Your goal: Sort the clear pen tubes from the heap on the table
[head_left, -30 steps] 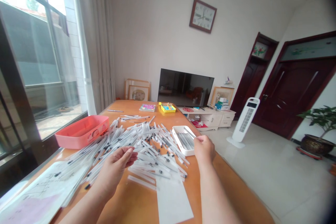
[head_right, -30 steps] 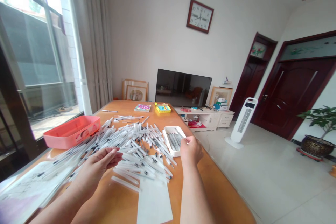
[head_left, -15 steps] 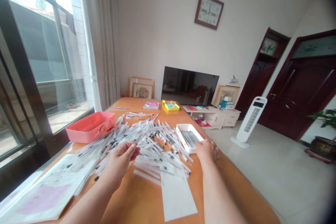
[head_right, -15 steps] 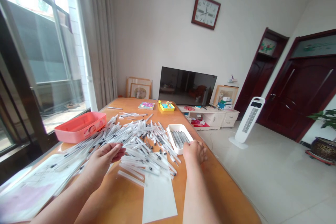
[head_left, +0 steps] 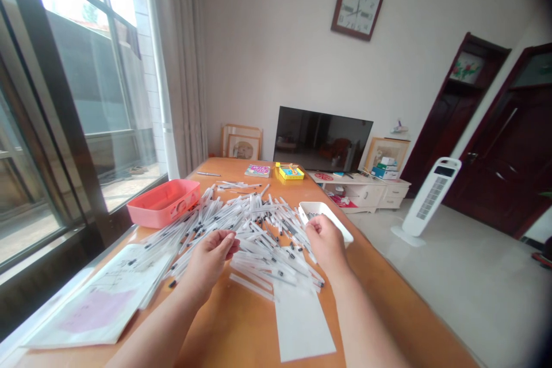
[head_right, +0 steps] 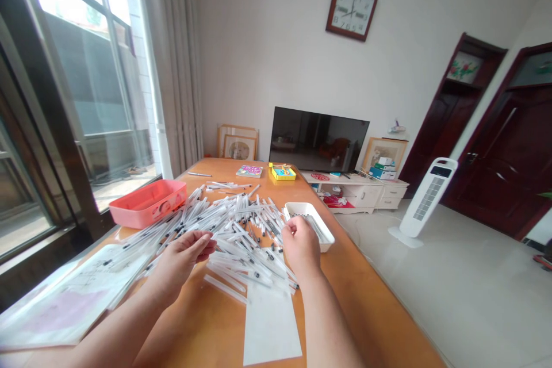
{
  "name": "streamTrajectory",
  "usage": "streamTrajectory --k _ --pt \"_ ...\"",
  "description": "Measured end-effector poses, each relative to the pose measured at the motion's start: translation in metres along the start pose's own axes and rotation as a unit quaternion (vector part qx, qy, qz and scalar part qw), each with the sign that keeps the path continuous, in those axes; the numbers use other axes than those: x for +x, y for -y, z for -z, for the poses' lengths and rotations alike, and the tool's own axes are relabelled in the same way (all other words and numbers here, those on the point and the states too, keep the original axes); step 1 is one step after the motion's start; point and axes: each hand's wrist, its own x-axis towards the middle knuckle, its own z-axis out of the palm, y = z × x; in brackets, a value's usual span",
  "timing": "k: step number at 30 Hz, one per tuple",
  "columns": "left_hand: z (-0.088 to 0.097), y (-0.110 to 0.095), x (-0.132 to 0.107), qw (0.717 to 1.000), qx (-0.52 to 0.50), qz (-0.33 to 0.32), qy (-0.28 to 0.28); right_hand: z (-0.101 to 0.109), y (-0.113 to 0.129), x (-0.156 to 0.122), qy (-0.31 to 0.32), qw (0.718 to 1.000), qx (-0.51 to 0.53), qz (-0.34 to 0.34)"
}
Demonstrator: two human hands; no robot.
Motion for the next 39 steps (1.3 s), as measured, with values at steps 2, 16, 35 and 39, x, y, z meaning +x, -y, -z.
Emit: streamTrajectory --k 2,16,35,39 --pt "0.001 0.001 0.001 1.000 0.000 -0.001 -0.002 -0.008 0.007 -0.007 0.078 0.997 -0.005 0.000" --pt "-0.005 -0.007 -0.006 0.995 0.073 -0.058 -0.017 -0.035 0.020 -0.023 0.228 0.957 -0.179 -0.021" --pt "-0.005 0.013 -0.006 0.834 0.457 -0.305 0.053 -0.026 0.022 -0.019 0.159 0.986 -0.004 0.052" --pt "-0.014 0.010 -0.010 0.804 0.509 -0.301 0.063 -0.035 0.030 -0.026 0.169 0.977 0.024 0.128"
